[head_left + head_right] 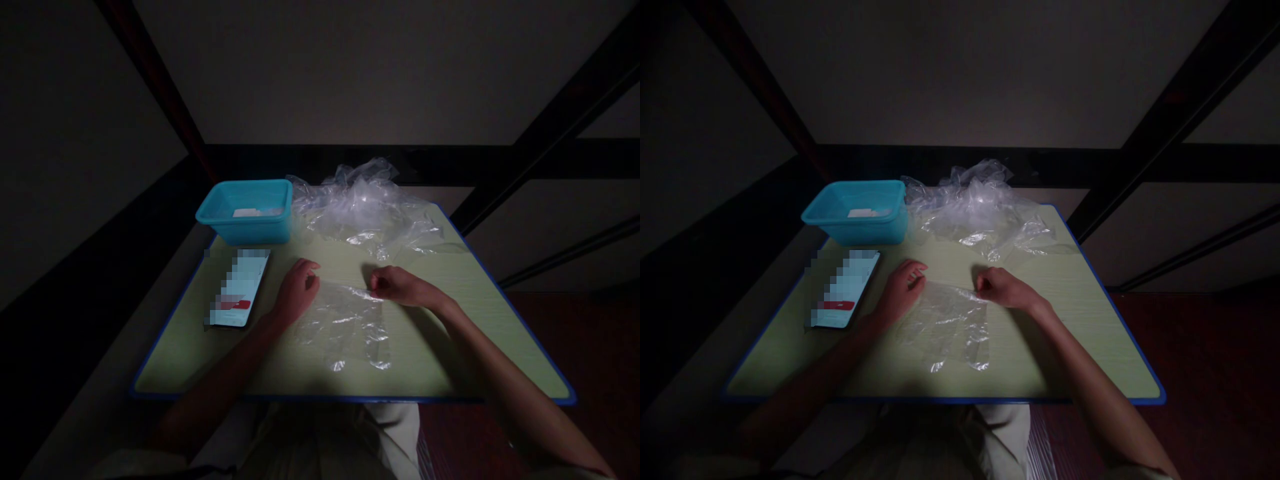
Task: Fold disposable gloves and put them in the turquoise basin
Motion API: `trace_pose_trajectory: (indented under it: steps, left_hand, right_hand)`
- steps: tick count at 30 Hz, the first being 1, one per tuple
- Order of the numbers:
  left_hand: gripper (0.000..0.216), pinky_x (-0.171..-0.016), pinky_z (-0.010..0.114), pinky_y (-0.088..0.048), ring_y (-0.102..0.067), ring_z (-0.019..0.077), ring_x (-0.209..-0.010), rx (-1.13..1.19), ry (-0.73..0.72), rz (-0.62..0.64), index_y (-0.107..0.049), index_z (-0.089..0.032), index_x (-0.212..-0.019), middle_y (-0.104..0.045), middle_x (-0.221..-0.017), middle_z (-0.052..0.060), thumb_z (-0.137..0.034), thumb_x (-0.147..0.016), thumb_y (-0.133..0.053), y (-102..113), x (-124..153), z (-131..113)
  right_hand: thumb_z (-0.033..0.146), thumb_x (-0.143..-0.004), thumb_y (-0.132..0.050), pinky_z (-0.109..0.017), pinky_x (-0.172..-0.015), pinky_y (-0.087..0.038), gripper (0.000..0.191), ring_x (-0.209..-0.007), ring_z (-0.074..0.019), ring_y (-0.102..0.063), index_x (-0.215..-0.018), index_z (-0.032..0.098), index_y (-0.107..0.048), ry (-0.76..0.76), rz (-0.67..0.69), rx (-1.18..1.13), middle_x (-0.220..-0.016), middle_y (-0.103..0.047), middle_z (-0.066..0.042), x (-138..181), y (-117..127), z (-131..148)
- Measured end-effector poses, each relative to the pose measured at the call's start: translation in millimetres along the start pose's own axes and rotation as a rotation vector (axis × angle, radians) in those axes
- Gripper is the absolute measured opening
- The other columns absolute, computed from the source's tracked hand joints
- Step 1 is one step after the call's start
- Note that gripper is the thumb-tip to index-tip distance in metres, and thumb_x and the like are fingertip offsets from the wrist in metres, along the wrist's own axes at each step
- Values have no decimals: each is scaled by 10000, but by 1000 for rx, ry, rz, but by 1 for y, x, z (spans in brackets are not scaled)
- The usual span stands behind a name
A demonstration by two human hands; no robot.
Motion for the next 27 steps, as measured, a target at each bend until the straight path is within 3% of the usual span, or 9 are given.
trace_pose_trajectory:
  steps: [10, 20, 24, 27]
  left_hand:
    - [188, -619, 229, -486, -570, 121, -678, 8, -10, -52, -557, -161, -815, -574, -791, 11, -25, -713, -478, 2, 0, -1]
    - [191, -609, 226, -484, -563, 113, -645, 5, -10, -73, -562, -173, -802, -574, -784, 0, -24, -704, -491, 6, -2, 0]
    - [190, -615, 233, -484, -563, 119, -656, 5, -16, -78, -560, -173, -808, -562, -774, -2, -30, -705, -489, 9, -4, 3]
    - [184, -615, 242, -485, -563, 128, -668, 6, -25, -78, -557, -167, -810, -560, -777, 6, -33, -707, -485, 9, -6, 5]
  right_hand:
    - [230, -664, -557, -245, -506, -381, 151, -522, -112, -491, -695, 210, -410, -9, 12, -241, -558, -503, 50, 9, -5, -1]
    - [344, -635, -605, -231, -423, -357, 269, -438, -104, -494, -716, 218, -382, -165, -226, -358, -505, -519, 50, 42, 10, -37]
    - [389, -635, -629, -245, -420, -390, 318, -437, -118, -523, -724, 229, -370, -226, -373, -431, -501, -515, 58, 65, -9, -36]
    - [410, -686, -613, -267, -455, -454, 312, -475, -127, -568, -760, 230, -370, -221, -383, -524, -554, -528, 54, 79, -37, -21]
Point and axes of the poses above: each hand's wrist, its own x-axis away from the middle knuckle, its own y-axis out of the back of the hand, z = x × y, the point moved 4 cm from there along -x, towards the middle knuckle
